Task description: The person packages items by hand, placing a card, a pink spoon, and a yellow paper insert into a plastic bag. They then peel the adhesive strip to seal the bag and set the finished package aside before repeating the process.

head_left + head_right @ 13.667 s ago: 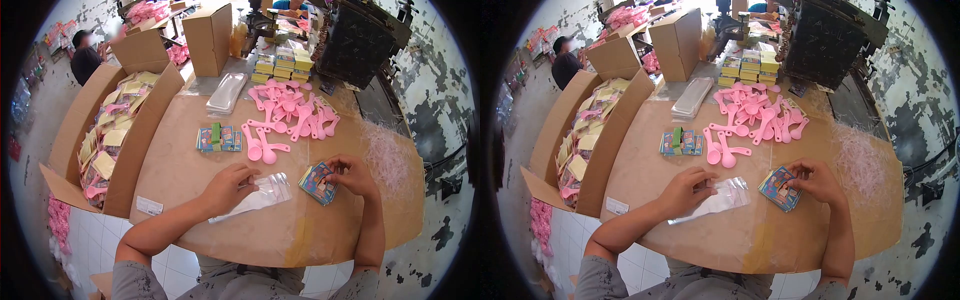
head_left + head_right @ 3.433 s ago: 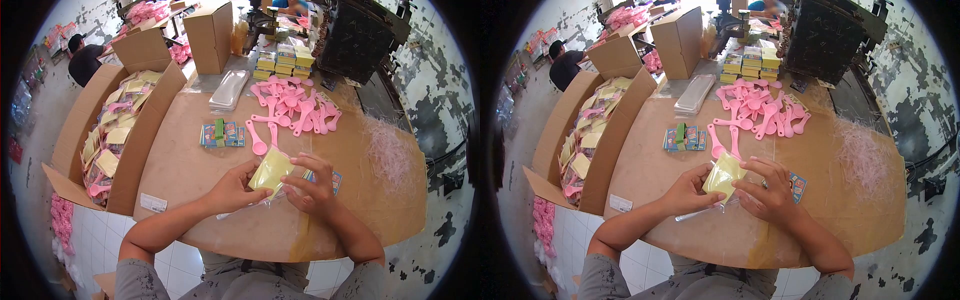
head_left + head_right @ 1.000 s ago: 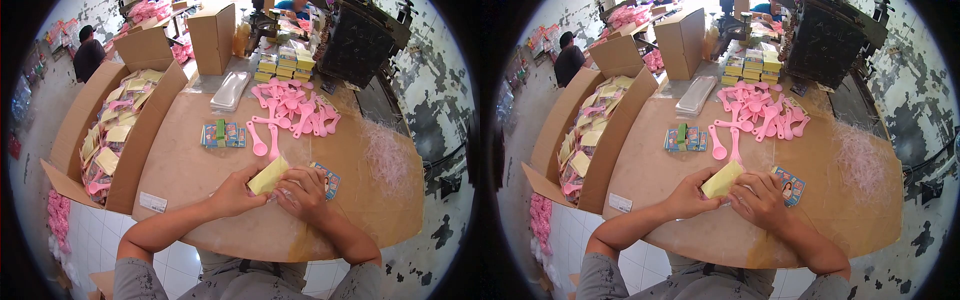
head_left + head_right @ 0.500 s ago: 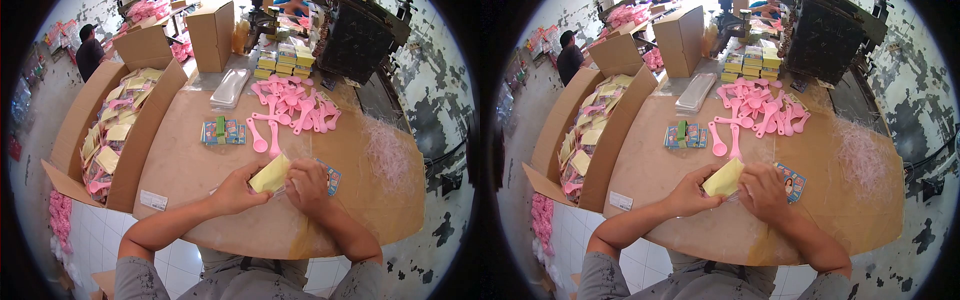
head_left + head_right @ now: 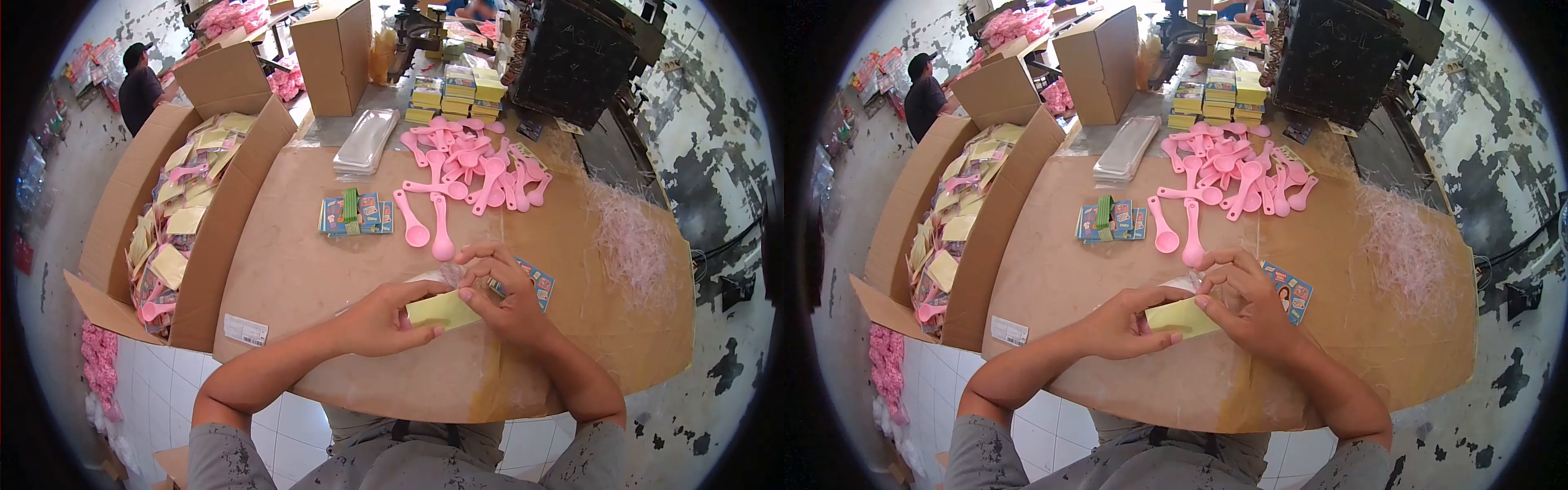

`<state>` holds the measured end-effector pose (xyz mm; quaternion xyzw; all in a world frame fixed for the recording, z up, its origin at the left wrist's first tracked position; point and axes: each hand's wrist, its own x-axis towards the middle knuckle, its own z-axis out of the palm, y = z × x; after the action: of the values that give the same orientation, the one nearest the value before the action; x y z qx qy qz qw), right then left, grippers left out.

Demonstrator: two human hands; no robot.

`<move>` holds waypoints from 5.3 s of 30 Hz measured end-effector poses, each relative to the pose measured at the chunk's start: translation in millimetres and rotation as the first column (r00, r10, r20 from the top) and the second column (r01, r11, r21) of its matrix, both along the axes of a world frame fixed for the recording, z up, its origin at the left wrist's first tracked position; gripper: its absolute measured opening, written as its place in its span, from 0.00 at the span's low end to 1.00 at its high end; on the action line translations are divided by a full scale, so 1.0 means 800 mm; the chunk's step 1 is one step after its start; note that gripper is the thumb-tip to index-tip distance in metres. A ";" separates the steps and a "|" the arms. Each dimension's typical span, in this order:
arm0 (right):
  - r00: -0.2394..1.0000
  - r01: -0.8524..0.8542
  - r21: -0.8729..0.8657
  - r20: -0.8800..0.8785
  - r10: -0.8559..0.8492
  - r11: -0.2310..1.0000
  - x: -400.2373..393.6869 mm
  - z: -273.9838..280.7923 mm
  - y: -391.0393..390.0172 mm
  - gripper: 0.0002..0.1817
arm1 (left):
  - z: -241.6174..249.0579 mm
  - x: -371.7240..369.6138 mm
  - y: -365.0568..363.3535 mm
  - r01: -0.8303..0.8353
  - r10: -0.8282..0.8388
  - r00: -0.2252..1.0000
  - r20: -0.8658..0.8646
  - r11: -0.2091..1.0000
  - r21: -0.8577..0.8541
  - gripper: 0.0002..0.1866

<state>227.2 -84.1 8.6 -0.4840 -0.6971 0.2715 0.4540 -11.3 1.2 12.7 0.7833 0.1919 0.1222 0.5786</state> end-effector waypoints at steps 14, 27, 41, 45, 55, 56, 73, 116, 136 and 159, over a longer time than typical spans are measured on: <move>0.433 -0.611 0.071 -0.804 0.408 0.788 0.031 -0.016 0.007 0.06 | -0.028 0.004 0.004 0.095 -0.039 0.986 0.162 0.931 -0.353 0.21; 0.959 -0.194 -0.179 -0.242 0.148 0.964 0.002 -0.001 -0.005 0.07 | -0.017 0.001 -0.001 -0.009 0.013 0.999 0.044 0.995 -0.102 0.22; 0.994 -0.031 -0.229 -0.112 0.005 0.973 -0.008 0.006 -0.009 0.14 | -0.022 0.000 0.002 -0.011 0.012 0.999 0.039 1.000 -0.022 0.17; 0.963 0.011 -0.321 -0.252 -0.096 0.947 -0.017 -0.005 -0.012 0.19 | -0.012 0.002 -0.001 -0.031 0.017 0.997 0.080 0.985 0.170 0.16; 0.930 0.058 -0.314 -0.328 -0.165 0.948 -0.027 -0.009 -0.014 0.28 | -0.034 0.009 -0.001 -0.252 0.287 0.908 0.304 0.956 -0.148 0.17; 0.915 0.040 -0.312 -0.370 -0.161 0.949 -0.027 -0.010 -0.014 0.28 | -0.032 0.009 -0.003 -0.241 0.282 0.910 0.303 0.956 -0.167 0.18; 0.866 -0.035 -0.251 -0.491 -0.096 0.967 -0.015 -0.016 -0.009 0.09 | -0.025 0.011 0.001 -0.135 0.286 0.905 0.315 0.895 -0.424 0.15; 0.985 0.172 -0.187 0.046 -0.167 0.967 0.112 0.011 -0.051 0.09 | -0.043 0.001 0.024 -0.375 0.359 0.925 0.122 0.818 0.435 0.12; 0.821 -0.213 0.057 0.552 0.147 0.975 -0.004 -0.019 -0.036 0.14 | -0.053 0.002 0.029 -0.341 0.291 0.940 0.180 0.758 0.555 0.07; 0.831 -0.214 0.059 0.536 0.150 0.975 -0.001 -0.014 -0.035 0.14 | -0.047 -0.002 0.025 -0.332 0.262 0.941 0.213 0.830 0.448 0.12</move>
<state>226.8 -112.1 -2.8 -0.4440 -0.8524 0.1288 0.2443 -13.2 21.4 -25.1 0.8512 0.2335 0.3098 0.3535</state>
